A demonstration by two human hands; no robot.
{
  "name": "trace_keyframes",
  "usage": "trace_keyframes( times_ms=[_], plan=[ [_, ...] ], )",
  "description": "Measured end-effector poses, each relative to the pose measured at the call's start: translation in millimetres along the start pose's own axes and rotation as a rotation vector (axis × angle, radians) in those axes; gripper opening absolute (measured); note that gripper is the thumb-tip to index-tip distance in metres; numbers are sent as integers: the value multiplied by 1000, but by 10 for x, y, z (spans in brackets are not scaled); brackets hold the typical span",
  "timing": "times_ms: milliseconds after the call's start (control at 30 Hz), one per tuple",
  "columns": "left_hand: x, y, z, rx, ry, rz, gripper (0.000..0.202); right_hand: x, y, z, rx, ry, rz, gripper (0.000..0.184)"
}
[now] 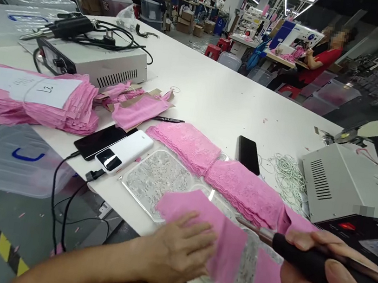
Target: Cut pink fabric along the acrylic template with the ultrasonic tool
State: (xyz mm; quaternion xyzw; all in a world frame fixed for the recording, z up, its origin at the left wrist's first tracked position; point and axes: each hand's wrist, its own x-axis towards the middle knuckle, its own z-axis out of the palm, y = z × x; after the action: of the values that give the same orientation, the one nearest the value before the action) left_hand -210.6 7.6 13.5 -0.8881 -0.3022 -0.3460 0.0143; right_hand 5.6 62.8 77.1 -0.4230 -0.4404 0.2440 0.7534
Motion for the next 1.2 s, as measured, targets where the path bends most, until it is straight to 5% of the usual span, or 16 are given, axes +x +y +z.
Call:
trace_keyframes(
  times_ms=[300, 1200],
  plan=[
    [-506, -309, -399, 145, 88, -224, 25, -170, 221, 688, 156, -250, 132, 12],
    [-666, -332, -379, 149, 101, -232, 27, -263, 252, 771, 156, -315, 148, 10]
  ],
)
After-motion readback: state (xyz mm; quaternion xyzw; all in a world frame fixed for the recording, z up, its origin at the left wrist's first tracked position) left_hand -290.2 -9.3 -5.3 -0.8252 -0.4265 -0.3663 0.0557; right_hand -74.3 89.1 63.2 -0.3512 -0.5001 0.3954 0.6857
